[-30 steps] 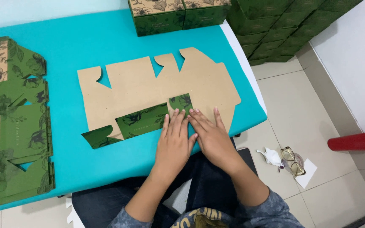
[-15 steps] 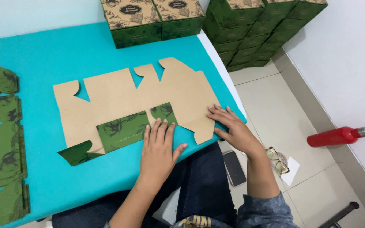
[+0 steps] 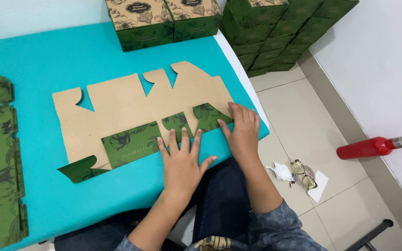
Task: The person assembles a flat cardboard box by folding the sides and tucking the flaps into place. They then place a decorative lid on top to complete the box.
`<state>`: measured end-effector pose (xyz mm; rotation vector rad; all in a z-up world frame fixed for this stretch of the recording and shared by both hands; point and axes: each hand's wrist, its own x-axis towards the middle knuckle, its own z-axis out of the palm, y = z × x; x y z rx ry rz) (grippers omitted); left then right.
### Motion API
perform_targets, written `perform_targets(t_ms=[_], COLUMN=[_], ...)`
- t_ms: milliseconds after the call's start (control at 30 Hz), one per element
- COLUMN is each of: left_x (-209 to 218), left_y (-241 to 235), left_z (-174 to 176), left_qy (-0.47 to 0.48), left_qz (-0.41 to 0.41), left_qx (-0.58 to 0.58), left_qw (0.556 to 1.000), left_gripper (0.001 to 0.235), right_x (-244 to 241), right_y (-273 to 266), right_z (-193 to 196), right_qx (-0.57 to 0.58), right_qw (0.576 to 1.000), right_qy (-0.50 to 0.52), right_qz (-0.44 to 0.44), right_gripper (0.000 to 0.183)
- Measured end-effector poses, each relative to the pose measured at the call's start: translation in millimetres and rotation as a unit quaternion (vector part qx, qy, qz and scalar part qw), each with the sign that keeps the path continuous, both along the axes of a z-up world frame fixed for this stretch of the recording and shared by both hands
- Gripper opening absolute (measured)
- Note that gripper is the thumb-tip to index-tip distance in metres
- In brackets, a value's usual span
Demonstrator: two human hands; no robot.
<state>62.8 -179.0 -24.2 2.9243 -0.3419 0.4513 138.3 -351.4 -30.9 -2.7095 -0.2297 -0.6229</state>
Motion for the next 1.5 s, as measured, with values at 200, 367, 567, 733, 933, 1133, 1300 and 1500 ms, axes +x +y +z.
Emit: perform_targets(t_ms=[200, 367, 567, 733, 933, 1133, 1300, 1500], left_x=[0.4, -1.3, -2.5, -3.1, -23.4, -49.5, -40.7, -50.0], left_y=[-0.2, -0.3, 2.5, 8.8, 54.9, 103.8, 117.8, 133.5], left_z=[-8.6, -8.8, -6.2, -5.5, 3.2, 7.6, 2.4, 8.4], left_qy=[-0.003, -0.008, -0.010, -0.015, -0.010, 0.018, 0.002, -0.001], left_qz=[0.011, 0.016, 0.006, -0.004, 0.004, 0.035, 0.039, -0.016], left_qx=[-0.013, -0.006, -0.003, -0.004, 0.013, 0.035, -0.031, -0.144], left_qw=[1.000, 1.000, 1.000, 1.000, 1.000, 0.999, 0.999, 0.989], left_gripper=[0.067, 0.068, 0.069, 0.065, 0.060, 0.046, 0.053, 0.039], right_x=[-17.1, -18.1, -15.7, -9.1, -33.0, -47.8, -53.3, -84.2], right_y=[31.5, 19.8, 0.9, -17.5, -16.2, -7.1, 8.2, 41.0], right_z=[4.6, 22.3, 28.5, 28.9, 24.9, 26.2, 15.3, 34.0], right_qx=[-0.029, -0.072, -0.087, -0.062, -0.069, 0.019, 0.022, 0.023], right_qw=[0.966, 0.951, 0.961, 0.979, 0.982, 0.929, 0.911, 0.899], right_qy=[0.068, 0.143, 0.202, 0.185, 0.075, 0.092, 0.014, -0.016], right_qz=[0.247, 0.264, 0.170, 0.063, 0.158, 0.359, 0.412, 0.437], right_gripper=[0.041, 0.045, 0.051, 0.051, 0.035, 0.042, 0.020, 0.010])
